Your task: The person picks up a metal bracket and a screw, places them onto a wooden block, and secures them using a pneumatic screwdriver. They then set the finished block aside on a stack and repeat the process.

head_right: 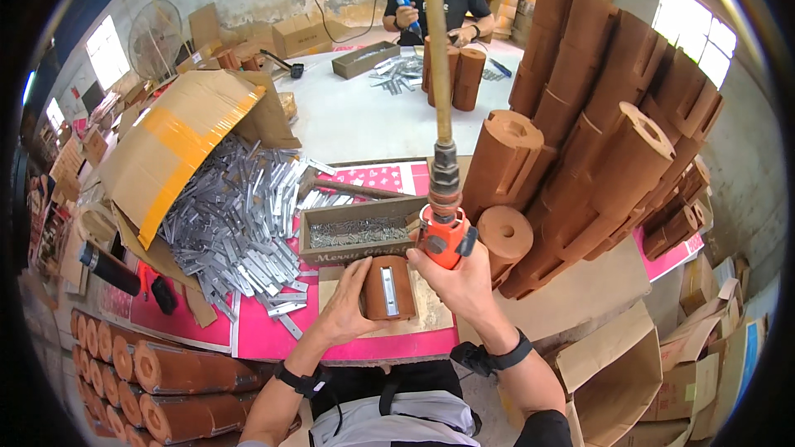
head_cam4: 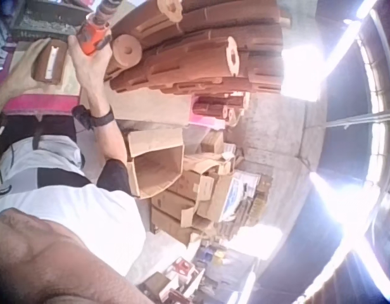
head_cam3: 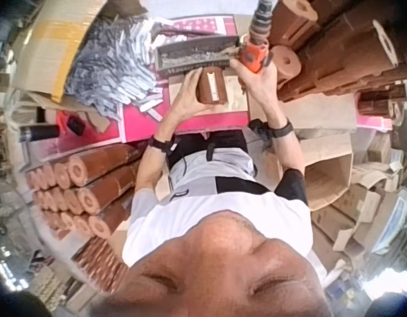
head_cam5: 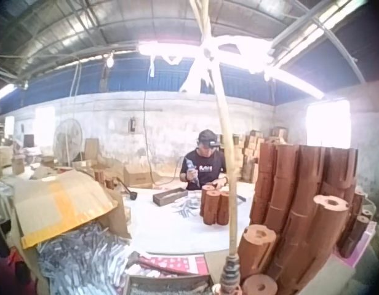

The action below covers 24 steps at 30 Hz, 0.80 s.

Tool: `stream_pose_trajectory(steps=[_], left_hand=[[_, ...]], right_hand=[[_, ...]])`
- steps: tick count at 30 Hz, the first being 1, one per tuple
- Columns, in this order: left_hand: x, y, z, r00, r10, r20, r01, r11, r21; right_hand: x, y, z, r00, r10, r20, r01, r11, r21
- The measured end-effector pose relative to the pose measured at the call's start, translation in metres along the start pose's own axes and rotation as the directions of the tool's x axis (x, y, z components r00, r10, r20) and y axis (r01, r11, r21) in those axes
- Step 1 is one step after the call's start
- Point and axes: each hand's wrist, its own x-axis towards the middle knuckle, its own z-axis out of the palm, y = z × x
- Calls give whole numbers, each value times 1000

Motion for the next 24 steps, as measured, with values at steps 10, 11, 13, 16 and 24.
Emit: stream_pose_trajectory(steps=[10,11,13,16,24], left_hand=[[-14,55,-68,1000,-19,6,19,996,92],[-13,55,-75,1000,-22,-2,22,994,105],[-10,56,-88,1000,-19,-17,21,991,132],[-4,61,-113,999,37,5,-37,997,62],[10,83,-166,998,32,53,-39,991,131]], right_hand=[[30,15,9,999,34,42,-33,999,-31],[31,12,10,990,129,59,-125,990,-69],[31,16,9,987,113,117,-105,992,-68],[37,18,15,968,100,229,-107,994,21],[55,15,28,889,-10,458,-145,942,302]])
